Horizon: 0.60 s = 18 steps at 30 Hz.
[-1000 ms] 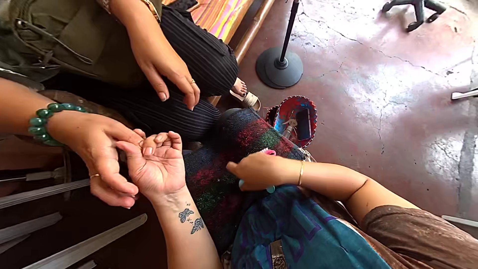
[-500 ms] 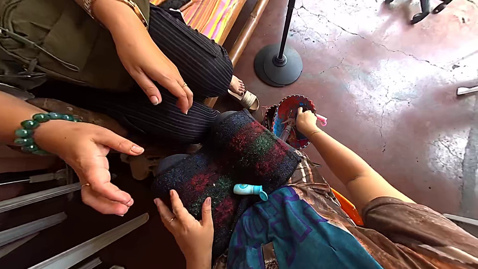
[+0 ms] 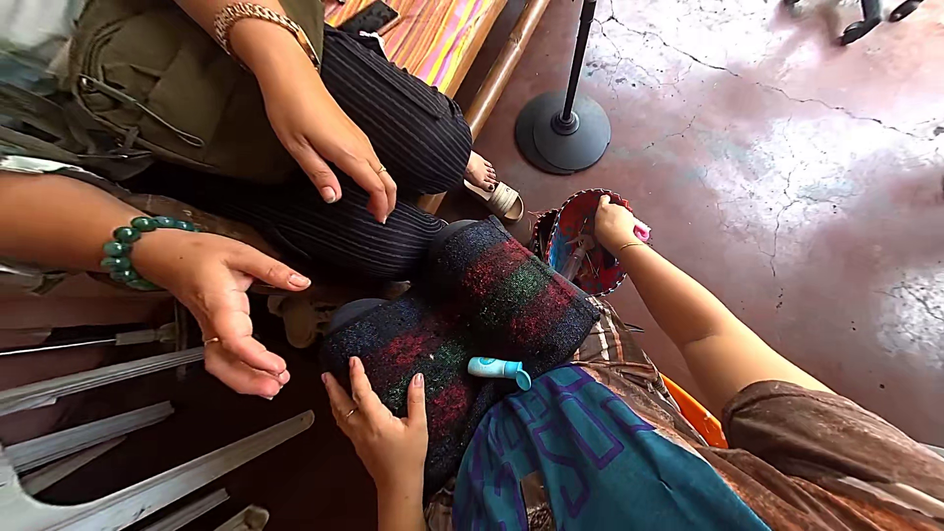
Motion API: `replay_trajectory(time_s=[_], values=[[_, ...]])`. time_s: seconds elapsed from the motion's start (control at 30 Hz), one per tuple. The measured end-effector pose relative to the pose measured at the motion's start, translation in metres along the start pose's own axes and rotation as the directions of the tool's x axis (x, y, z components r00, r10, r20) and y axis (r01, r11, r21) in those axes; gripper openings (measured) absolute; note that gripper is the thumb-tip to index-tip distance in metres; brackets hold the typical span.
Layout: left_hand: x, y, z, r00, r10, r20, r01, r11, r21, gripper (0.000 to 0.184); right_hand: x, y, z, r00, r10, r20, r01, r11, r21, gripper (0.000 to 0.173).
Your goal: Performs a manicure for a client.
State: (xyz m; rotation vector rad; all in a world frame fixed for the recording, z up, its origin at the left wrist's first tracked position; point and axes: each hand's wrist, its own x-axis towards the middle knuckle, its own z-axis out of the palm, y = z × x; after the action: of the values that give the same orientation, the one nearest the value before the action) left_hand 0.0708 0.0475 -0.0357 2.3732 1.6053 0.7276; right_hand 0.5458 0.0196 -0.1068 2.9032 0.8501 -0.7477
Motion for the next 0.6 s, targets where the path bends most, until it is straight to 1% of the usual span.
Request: replay_trajectory(time_s=[0.13,0.2,0.23,0.33,0.43,0.53,0.6], values=[[-0.001,-0.001,0.001,1.0,-0.004,-0.006,0.004,1.0,-0.002,0.089,0.002,-0.001,-0.007,0.999,-0.026,0.03,0.027,0.999,-0.025,0.05],[-0.005,0.003,0.0,1.0,-0.007,0.005,0.007,1.0,-0.024,0.088,-0.012,0.006,-0.003,0.997,-0.075,0.003,0.075,0.997,0.033,0.045],[-0.006,0.005,0.0,1.0,-0.012,-0.002,0.012,1.0,-0.026,0.088,-0.015,0.008,0.001,0.996,-0.085,0.006,0.085,0.995,0.051,0.045],[-0.01,0.006,0.004,0.998,-0.029,-0.049,0.028,1.0,-0.008,0.087,-0.013,0.011,0.028,0.993,-0.114,-0.004,0.114,0.99,0.088,0.056],[-0.01,0.009,0.002,0.997,-0.071,-0.014,0.07,0.997,-0.037,0.085,-0.012,0.013,0.043,0.987,-0.149,-0.062,0.157,0.976,0.152,0.053],[-0.012,0.007,0.004,0.995,-0.101,0.003,0.101,0.994,-0.044,0.083,-0.008,0.022,0.048,0.976,-0.193,-0.096,0.211,0.951,0.228,0.057],[-0.012,0.003,0.008,0.995,-0.104,-0.006,0.104,0.994,-0.022,0.083,-0.008,0.023,0.045,0.969,-0.232,-0.088,0.246,0.944,0.221,0.056]])
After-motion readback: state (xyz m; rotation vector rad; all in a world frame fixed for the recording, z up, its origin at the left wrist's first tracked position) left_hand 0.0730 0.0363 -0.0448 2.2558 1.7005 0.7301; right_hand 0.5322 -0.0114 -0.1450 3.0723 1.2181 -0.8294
